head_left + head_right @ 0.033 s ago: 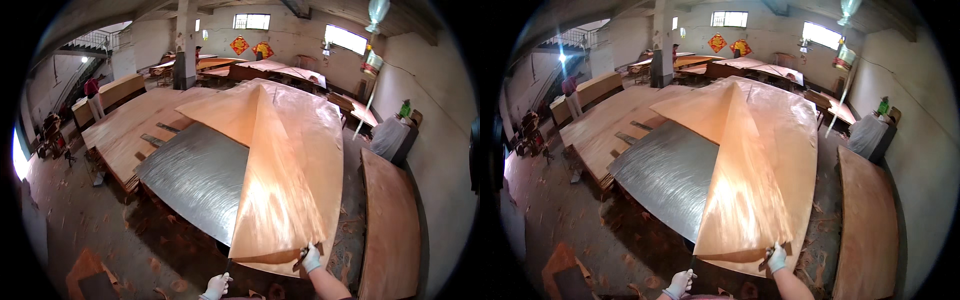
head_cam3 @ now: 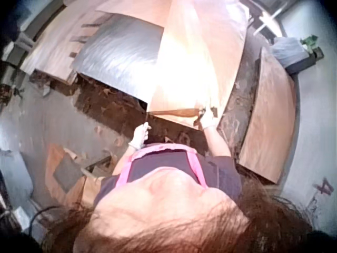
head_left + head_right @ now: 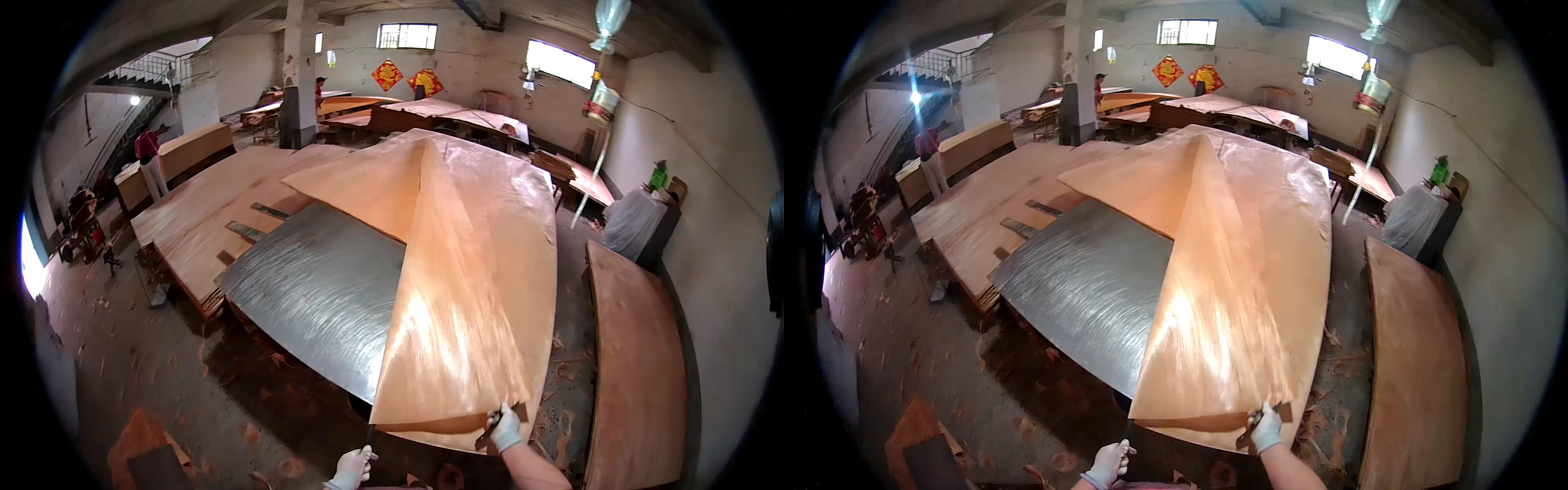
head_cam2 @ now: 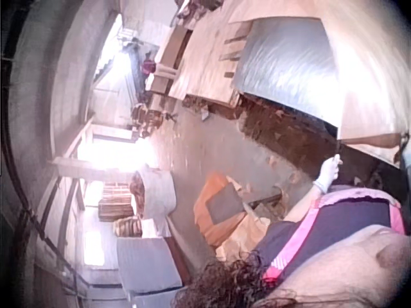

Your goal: The person applies adhesive and tape to repair a large sheet of wood veneer, smoothing the material by hand and with a tool, and then moves a large panel across the workshop to a stack.

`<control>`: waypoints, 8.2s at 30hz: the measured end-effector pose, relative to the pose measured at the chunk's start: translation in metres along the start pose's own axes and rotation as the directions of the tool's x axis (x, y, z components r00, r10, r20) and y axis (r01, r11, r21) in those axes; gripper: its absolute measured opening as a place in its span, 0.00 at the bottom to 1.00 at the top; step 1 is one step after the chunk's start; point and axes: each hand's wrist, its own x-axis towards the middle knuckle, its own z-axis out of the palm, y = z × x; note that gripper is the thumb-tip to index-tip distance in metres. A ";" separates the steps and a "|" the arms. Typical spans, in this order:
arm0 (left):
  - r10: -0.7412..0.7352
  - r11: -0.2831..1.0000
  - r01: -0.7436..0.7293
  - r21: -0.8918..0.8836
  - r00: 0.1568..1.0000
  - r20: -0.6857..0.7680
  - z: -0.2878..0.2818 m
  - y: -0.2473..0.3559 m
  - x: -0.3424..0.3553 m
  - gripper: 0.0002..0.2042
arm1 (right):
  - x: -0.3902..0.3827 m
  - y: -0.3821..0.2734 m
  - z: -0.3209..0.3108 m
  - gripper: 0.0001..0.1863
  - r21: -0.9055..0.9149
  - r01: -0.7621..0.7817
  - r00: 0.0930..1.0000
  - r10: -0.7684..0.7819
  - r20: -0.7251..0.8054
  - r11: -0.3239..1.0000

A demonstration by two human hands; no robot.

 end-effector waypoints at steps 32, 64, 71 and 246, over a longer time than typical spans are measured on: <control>-0.380 0.844 0.023 0.536 0.731 0.566 0.070 -0.081 0.014 0.15 | -0.172 0.003 -0.053 0.13 -0.104 0.005 0.978 0.017 0.206 0.995; -0.296 0.411 0.521 -0.748 0.852 0.431 0.624 -0.414 0.104 0.41 | -0.188 -0.449 -0.743 0.33 0.160 0.045 0.999 -0.046 0.004 0.986; -0.223 0.557 0.201 -0.806 0.971 0.088 0.686 -0.448 0.078 0.35 | -0.195 -0.510 -0.840 0.20 0.007 0.168 0.941 -0.158 -0.300 0.986; -0.326 0.043 -0.227 0.973 0.917 0.229 1.072 -0.872 -0.201 0.18 | 0.077 -0.355 -1.735 0.24 -0.553 -0.741 0.548 -0.132 -0.826 0.381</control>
